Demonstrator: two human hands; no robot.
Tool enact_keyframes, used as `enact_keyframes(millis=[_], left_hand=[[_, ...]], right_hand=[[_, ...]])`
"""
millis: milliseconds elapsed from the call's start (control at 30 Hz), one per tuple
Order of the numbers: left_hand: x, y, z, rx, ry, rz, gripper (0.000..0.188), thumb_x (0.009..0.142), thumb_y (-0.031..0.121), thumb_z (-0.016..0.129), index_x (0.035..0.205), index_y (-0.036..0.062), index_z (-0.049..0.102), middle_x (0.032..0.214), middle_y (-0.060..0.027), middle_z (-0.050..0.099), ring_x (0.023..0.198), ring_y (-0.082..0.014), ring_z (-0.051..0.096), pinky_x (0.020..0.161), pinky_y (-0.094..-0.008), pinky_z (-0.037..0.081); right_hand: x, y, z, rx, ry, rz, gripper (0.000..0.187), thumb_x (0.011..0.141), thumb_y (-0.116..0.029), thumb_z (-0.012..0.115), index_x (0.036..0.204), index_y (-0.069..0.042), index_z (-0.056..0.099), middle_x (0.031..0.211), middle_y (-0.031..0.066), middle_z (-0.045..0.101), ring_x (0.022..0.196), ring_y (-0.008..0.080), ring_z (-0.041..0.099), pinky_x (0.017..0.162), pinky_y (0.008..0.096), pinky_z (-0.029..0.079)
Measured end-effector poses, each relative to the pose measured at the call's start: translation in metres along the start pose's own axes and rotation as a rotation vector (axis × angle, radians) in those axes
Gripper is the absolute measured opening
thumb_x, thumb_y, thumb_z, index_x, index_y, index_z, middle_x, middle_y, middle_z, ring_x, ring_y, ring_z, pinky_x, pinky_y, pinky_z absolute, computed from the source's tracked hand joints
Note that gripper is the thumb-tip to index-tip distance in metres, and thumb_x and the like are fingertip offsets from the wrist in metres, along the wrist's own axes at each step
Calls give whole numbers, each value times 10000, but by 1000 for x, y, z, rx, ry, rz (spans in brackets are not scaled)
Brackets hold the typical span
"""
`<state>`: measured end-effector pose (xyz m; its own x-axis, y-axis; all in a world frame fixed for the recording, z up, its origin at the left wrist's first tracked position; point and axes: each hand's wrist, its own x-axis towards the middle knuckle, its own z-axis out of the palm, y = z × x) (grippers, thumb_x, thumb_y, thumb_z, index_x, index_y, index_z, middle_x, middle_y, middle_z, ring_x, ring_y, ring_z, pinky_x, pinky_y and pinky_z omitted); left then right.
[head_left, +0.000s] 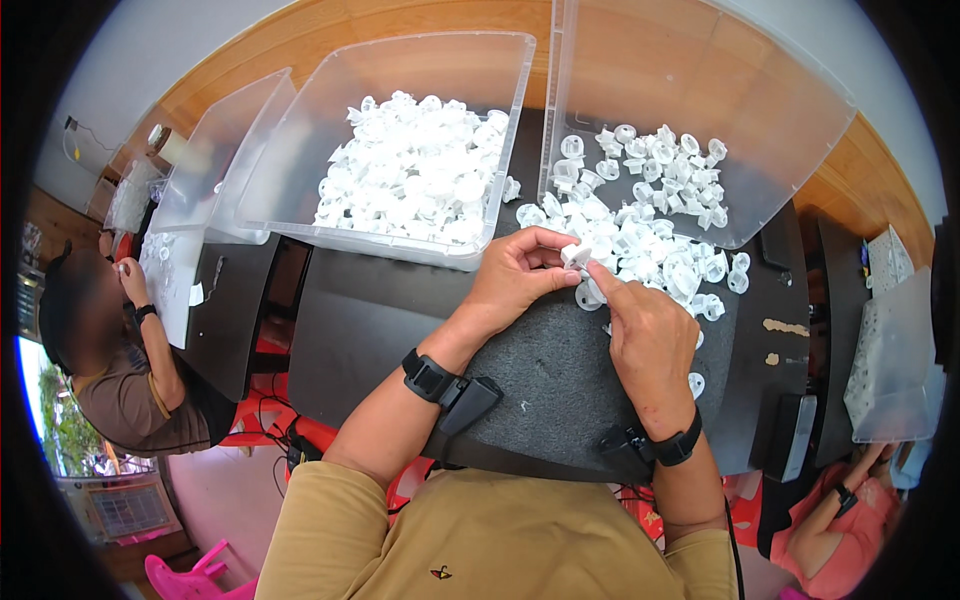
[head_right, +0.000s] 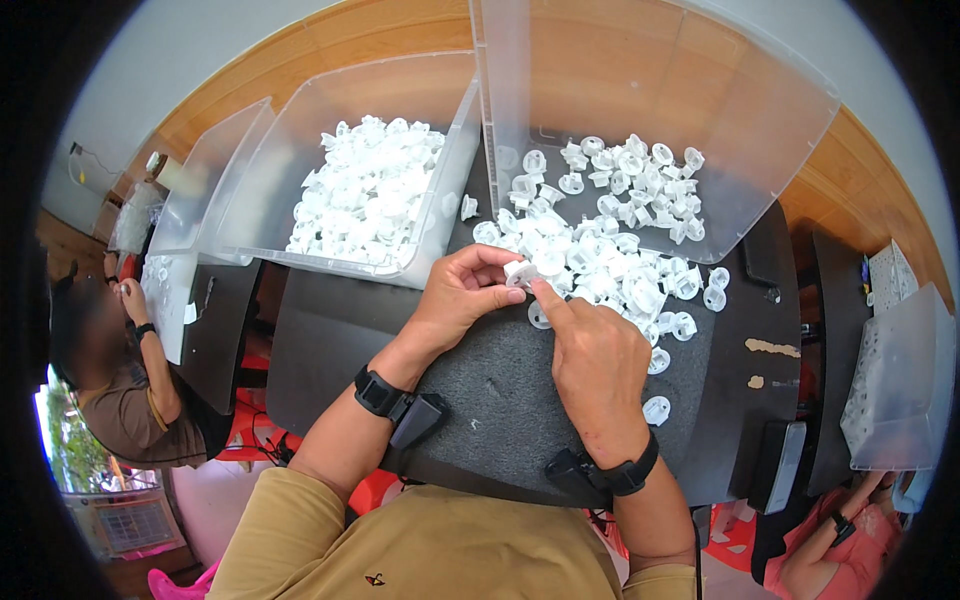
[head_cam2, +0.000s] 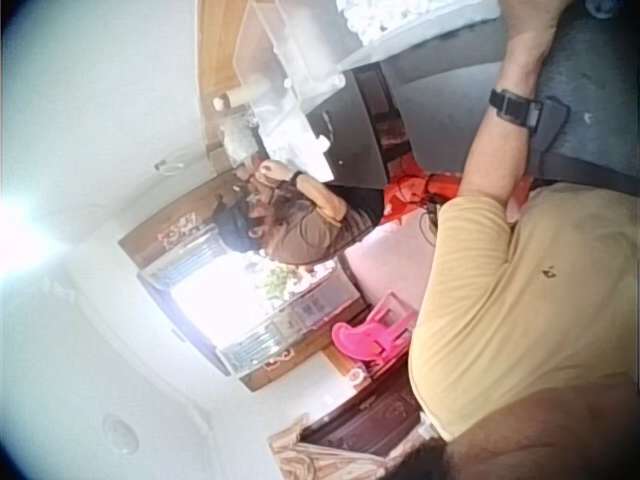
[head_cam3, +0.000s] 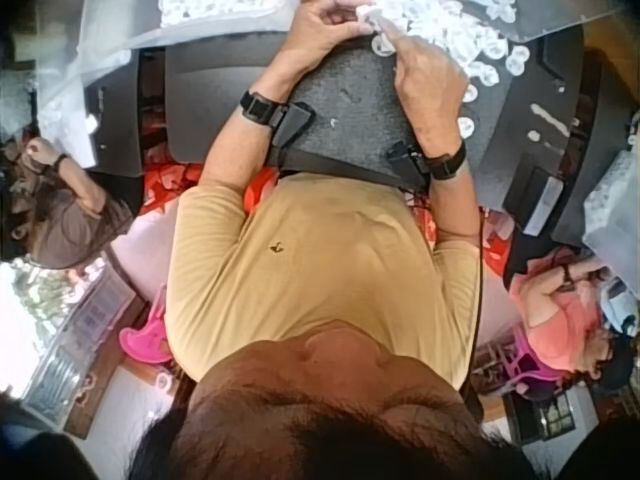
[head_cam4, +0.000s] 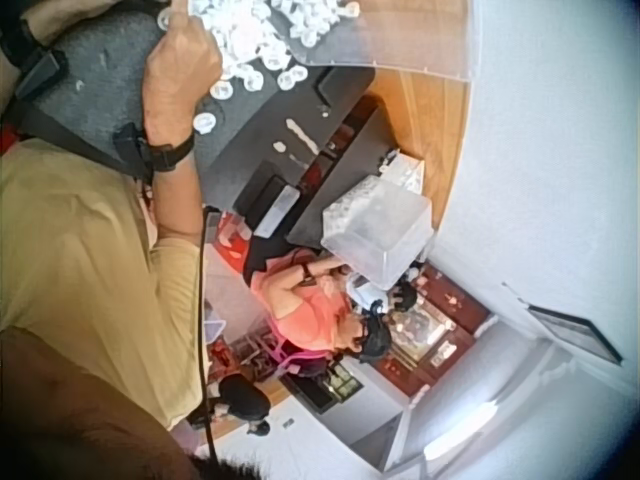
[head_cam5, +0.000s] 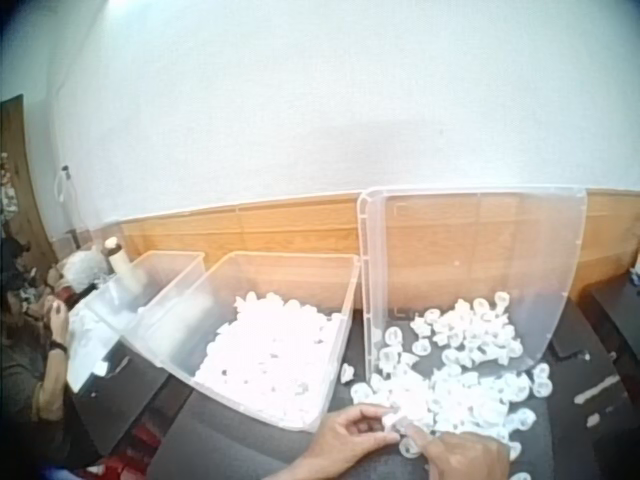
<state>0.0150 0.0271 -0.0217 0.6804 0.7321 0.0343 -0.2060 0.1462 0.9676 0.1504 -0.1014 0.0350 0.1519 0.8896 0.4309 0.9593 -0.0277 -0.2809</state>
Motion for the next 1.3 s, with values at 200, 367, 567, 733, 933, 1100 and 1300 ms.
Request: enact_keyframes(millis=[200, 367, 567, 733, 933, 1100, 1300], left_hand=[[0, 0, 0, -5, -1, -17, 325, 787, -37, 721, 1093, -10, 613, 1018, -66, 656, 910, -106, 629, 819, -242, 528], [0, -2, 0, -17, 15, -11, 306, 788, -37, 719, 1077, -11, 623, 1018, -69, 659, 894, -102, 632, 807, -237, 528], [-1, -4, 0, -20, 19, 2, 299, 786, -40, 719, 1069, -12, 628, 993, -63, 663, 867, -91, 632, 790, -230, 527], [-1, -4, 1, 14, -7, 10, 304, 777, -47, 721, 1067, -17, 635, 965, -51, 659, 841, -79, 621, 766, -224, 525], [-1, -5, 0, 47, -28, 25, 308, 772, -54, 720, 1065, -16, 637, 957, -46, 656, 832, -79, 621, 751, -223, 528], [0, 0, 1, -73, 32, -9, 315, 784, -55, 709, 1081, -10, 614, 1005, -69, 659, 898, -109, 643, 790, -239, 537], [-1, 0, 1, -56, 24, -9, 311, 788, -61, 702, 1079, -12, 605, 1022, -83, 657, 937, -125, 642, 834, -253, 533]], right_hand=[[0, 0, 0, -17, -7, 2, 420, 760, -30, 609, 1147, -183, 664, 644, 43, 547, 585, 224, 574, 524, 365, 454], [0, -3, 0, -45, 0, -8, 408, 770, -40, 592, 1144, -184, 668, 641, 37, 546, 581, 218, 577, 518, 355, 458], [1, -4, 0, -54, -13, -13, 398, 761, -44, 588, 1130, -165, 675, 646, 34, 550, 587, 216, 586, 507, 351, 459], [0, -5, 0, -63, -37, -21, 383, 769, -51, 581, 1128, -148, 672, 650, 38, 554, 589, 218, 592, 506, 349, 461], [1, -7, -2, -57, -73, -15, 375, 771, -53, 577, 1124, -142, 666, 663, 43, 564, 585, 233, 596, 506, 363, 465], [-1, -1, -5, -11, -12, -30, 403, 767, -39, 574, 1144, -155, 657, 672, 46, 571, 580, 234, 596, 499, 366, 460], [-1, -4, -2, -41, -12, -13, 415, 763, -31, 583, 1151, -157, 655, 669, 50, 562, 571, 231, 592, 489, 361, 452]])
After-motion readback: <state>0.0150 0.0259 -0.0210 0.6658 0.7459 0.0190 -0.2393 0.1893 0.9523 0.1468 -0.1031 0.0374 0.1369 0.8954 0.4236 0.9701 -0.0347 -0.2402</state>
